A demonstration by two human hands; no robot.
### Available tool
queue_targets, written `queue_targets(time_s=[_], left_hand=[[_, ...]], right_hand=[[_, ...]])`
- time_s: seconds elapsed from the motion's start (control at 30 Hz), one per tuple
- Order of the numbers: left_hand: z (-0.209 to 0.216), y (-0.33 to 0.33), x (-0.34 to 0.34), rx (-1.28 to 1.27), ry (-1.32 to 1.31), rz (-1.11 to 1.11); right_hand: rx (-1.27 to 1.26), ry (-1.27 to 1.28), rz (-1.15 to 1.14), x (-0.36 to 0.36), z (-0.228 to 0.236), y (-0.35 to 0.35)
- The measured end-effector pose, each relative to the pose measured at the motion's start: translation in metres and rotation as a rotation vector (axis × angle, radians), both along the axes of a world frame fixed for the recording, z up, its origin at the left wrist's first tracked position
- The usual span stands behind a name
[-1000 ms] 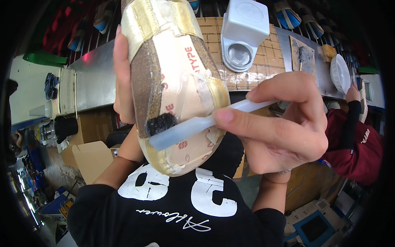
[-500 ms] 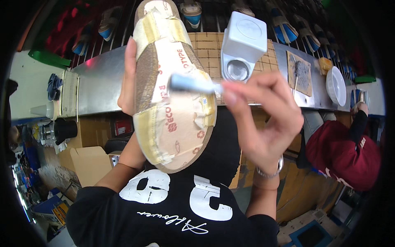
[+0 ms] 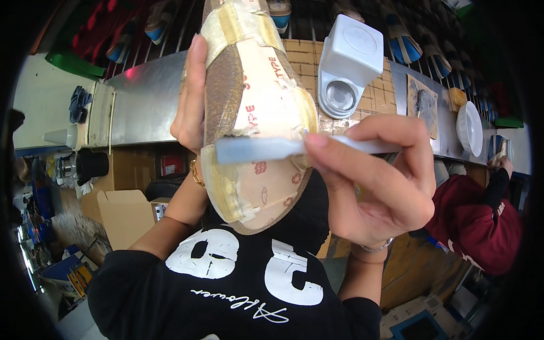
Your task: The person holds a shoe with a taped sole and repeatedly applies a liquid adhesive to the sole using a small brush. The shoe is rotated to cover different areas of the sole. The person works at a bench in a shoe manufacturing or repair setting.
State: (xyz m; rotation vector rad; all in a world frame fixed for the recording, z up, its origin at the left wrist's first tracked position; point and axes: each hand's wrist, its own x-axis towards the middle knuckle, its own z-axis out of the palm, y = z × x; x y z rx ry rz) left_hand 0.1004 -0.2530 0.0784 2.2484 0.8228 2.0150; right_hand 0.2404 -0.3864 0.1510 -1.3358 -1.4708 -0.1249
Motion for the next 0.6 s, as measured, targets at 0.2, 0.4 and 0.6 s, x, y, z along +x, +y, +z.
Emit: queue_targets(time_s=[0.2, 0.4, 0.6], left_hand=[[-0.002, 0.0, -0.005, -0.07, 0.042, 0.013], [-0.009, 0.005, -0.007, -0.087, 0.073, -0.006], [-0.007, -0.002, -0.011, -0.278, 0.04, -0.151]], right_hand=[[-0.036, -0.007, 0.11, 0.004, 0.001, -0.002], [-0.121, -0.046, 0.192, 0.008, 0.003, -0.009], [-0.143, -0.116, 0.29, 0.014, 0.005, -0.009]])
